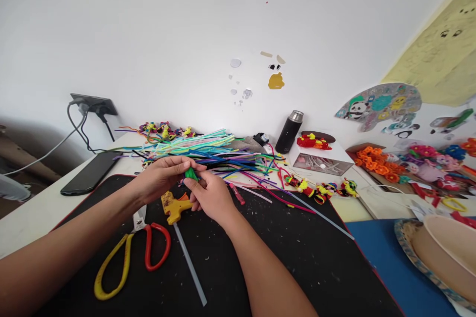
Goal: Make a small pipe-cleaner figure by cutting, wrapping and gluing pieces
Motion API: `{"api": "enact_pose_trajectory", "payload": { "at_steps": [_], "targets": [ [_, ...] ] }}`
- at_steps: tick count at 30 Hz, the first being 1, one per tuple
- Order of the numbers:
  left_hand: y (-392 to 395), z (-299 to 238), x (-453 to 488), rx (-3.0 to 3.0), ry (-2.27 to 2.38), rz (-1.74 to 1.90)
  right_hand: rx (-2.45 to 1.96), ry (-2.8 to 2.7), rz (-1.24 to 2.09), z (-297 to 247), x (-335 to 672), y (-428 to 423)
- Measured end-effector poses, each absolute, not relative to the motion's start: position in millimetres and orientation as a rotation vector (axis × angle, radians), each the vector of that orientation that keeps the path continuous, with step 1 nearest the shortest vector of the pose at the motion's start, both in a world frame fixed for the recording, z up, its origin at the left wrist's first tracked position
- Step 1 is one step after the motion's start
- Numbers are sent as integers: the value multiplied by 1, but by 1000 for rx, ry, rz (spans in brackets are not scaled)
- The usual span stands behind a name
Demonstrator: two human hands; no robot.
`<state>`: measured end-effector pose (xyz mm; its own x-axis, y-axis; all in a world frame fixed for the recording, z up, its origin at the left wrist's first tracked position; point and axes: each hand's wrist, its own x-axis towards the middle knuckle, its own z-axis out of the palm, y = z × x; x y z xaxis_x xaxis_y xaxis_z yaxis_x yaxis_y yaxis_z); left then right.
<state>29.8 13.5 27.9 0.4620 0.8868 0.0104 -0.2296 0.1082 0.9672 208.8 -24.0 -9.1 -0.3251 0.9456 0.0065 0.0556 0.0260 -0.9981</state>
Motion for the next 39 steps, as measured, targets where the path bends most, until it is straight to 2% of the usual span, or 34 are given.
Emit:
{"api": "enact_pose_trajectory", "payload": {
  "at_steps": [16,27,39],
  "targets": [
    [11,31,28,1401,798,902,-1051,-1484,1410,-10,210,-23],
    [7,35,33,1282,780,1062,-1022,-1478,1375,-9,209,-24],
    [6,32,36,1292,803,1056,-1067,-1515,1362,-9,208,-24]
  ]
}}
